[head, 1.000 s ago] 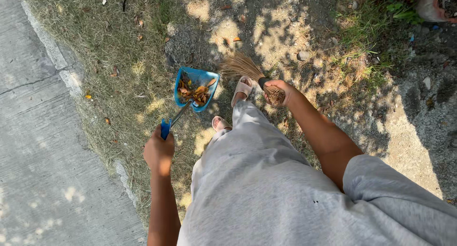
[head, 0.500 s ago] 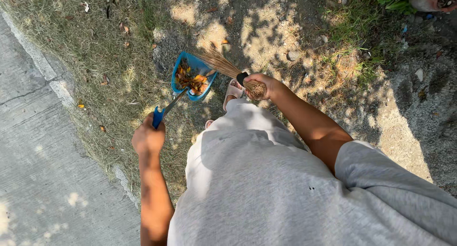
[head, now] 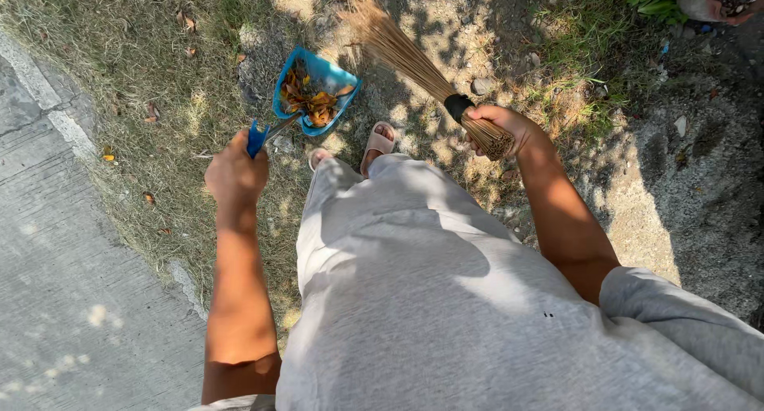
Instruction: The person sweeps dried leaves and debris from a yard into a dustpan using a small broom and moves them into a pile near potted plants.
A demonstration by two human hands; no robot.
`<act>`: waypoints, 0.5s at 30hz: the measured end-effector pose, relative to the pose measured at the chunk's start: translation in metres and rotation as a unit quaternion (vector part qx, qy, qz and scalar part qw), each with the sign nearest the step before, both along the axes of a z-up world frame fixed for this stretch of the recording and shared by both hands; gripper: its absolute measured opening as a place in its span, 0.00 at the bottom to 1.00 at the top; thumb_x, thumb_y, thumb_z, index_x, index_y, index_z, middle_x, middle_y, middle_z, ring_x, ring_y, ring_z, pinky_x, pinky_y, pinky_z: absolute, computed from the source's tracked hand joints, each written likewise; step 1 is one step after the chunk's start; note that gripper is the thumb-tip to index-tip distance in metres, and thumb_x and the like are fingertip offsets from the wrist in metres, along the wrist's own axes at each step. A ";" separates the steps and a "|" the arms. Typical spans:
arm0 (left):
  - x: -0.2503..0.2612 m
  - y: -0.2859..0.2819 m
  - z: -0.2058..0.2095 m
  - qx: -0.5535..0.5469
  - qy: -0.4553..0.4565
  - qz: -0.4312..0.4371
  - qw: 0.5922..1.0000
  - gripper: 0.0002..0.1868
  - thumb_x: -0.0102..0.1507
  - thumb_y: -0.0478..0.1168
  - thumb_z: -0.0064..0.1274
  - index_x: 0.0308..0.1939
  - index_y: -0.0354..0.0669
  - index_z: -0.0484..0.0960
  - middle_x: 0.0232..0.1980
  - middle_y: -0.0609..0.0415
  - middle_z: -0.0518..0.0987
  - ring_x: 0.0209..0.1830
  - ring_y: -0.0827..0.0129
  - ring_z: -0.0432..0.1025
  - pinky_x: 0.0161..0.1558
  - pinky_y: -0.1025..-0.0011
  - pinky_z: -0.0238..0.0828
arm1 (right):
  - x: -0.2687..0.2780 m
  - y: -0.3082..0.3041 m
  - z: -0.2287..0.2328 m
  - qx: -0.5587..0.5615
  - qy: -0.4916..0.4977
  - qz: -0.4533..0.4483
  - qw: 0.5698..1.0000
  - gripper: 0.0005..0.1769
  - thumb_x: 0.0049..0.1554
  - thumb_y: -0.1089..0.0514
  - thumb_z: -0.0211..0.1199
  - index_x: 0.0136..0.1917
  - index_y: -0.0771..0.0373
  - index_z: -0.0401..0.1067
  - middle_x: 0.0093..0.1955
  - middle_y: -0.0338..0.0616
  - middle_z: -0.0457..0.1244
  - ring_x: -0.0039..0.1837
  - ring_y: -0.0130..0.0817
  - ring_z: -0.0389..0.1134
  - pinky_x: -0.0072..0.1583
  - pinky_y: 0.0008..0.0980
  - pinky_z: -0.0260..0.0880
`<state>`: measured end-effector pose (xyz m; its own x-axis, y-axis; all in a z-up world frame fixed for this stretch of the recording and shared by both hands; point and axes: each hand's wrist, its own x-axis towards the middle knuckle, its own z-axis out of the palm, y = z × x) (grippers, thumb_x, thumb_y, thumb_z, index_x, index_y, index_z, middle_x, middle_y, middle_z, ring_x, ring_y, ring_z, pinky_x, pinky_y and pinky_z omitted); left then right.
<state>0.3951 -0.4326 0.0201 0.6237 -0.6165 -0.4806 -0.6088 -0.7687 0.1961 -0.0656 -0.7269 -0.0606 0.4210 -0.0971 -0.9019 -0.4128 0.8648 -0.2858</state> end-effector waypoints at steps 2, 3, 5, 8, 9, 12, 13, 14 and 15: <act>0.009 -0.020 -0.001 -0.099 -0.061 -0.064 0.991 0.20 0.64 0.50 0.56 0.58 0.52 0.82 0.39 0.45 0.84 0.38 0.47 0.79 0.40 0.53 0.75 | 0.000 -0.004 0.009 -0.060 0.036 0.027 0.997 0.21 0.57 0.46 0.62 0.55 0.64 0.69 0.39 0.52 0.67 0.35 0.40 0.70 0.37 0.39 0.73; 0.012 -0.031 -0.001 -0.100 -0.061 -0.065 0.991 0.20 0.64 0.50 0.56 0.58 0.52 0.82 0.39 0.45 0.84 0.38 0.47 0.79 0.40 0.53 0.75 | 0.002 -0.005 0.010 -0.103 0.101 0.076 0.987 0.24 0.55 0.43 0.64 0.56 0.63 0.70 0.43 0.54 0.68 0.39 0.44 0.70 0.40 0.42 0.72; 0.017 -0.059 0.000 -0.022 -0.024 -0.071 0.997 0.13 0.64 0.50 0.55 0.48 0.51 0.82 0.39 0.47 0.85 0.40 0.48 0.80 0.42 0.52 0.76 | 0.006 -0.010 0.003 -0.148 0.168 0.119 0.967 0.28 0.53 0.41 0.65 0.58 0.63 0.71 0.46 0.56 0.69 0.42 0.47 0.70 0.43 0.45 0.70; 0.020 -0.097 0.001 -0.032 -0.016 -0.094 0.995 0.15 0.65 0.54 0.55 0.48 0.49 0.80 0.39 0.44 0.84 0.39 0.46 0.79 0.40 0.51 0.75 | 0.013 -0.020 -0.026 -0.269 0.269 0.248 0.891 0.37 0.50 0.36 0.70 0.63 0.62 0.73 0.58 0.53 0.65 0.59 0.48 0.65 0.56 0.47 0.60; 0.020 -0.106 0.002 -0.033 -0.016 -0.099 0.994 0.15 0.65 0.54 0.55 0.48 0.49 0.80 0.39 0.44 0.84 0.39 0.46 0.79 0.40 0.51 0.75 | 0.014 -0.020 -0.033 -0.259 0.288 0.241 0.890 0.38 0.48 0.35 0.69 0.62 0.65 0.74 0.58 0.56 0.66 0.59 0.50 0.66 0.59 0.46 0.61; 0.025 -0.134 0.003 -0.066 -0.041 -0.129 0.989 0.12 0.66 0.49 0.55 0.49 0.50 0.81 0.41 0.44 0.85 0.42 0.47 0.80 0.45 0.53 0.76 | 0.029 -0.020 -0.055 -0.247 0.333 0.230 0.881 0.39 0.48 0.35 0.69 0.60 0.67 0.74 0.56 0.58 0.67 0.58 0.53 0.67 0.59 0.46 0.63; 0.028 -0.145 0.002 -0.052 -0.018 -0.130 0.990 0.12 0.65 0.48 0.55 0.49 0.50 0.81 0.43 0.44 0.85 0.45 0.47 0.80 0.47 0.52 0.76 | 0.035 -0.019 -0.062 -0.239 0.361 0.229 0.872 0.38 0.48 0.36 0.69 0.60 0.67 0.73 0.55 0.58 0.66 0.56 0.53 0.67 0.57 0.46 0.65; 0.032 -0.153 0.000 -0.034 0.006 -0.133 0.991 0.12 0.64 0.47 0.55 0.49 0.51 0.82 0.44 0.45 0.85 0.47 0.48 0.79 0.48 0.52 0.75 | 0.042 -0.015 -0.072 -0.237 0.361 0.228 0.873 0.38 0.48 0.36 0.69 0.60 0.67 0.73 0.55 0.58 0.66 0.56 0.53 0.67 0.57 0.46 0.65; 0.037 -0.161 -0.004 -0.032 0.006 -0.135 0.990 0.12 0.64 0.47 0.55 0.49 0.51 0.82 0.44 0.45 0.85 0.47 0.48 0.79 0.48 0.52 0.75 | 0.051 -0.011 -0.083 -0.240 0.345 0.209 0.883 0.36 0.47 0.38 0.68 0.59 0.67 0.75 0.54 0.58 0.67 0.55 0.50 0.68 0.56 0.45 0.66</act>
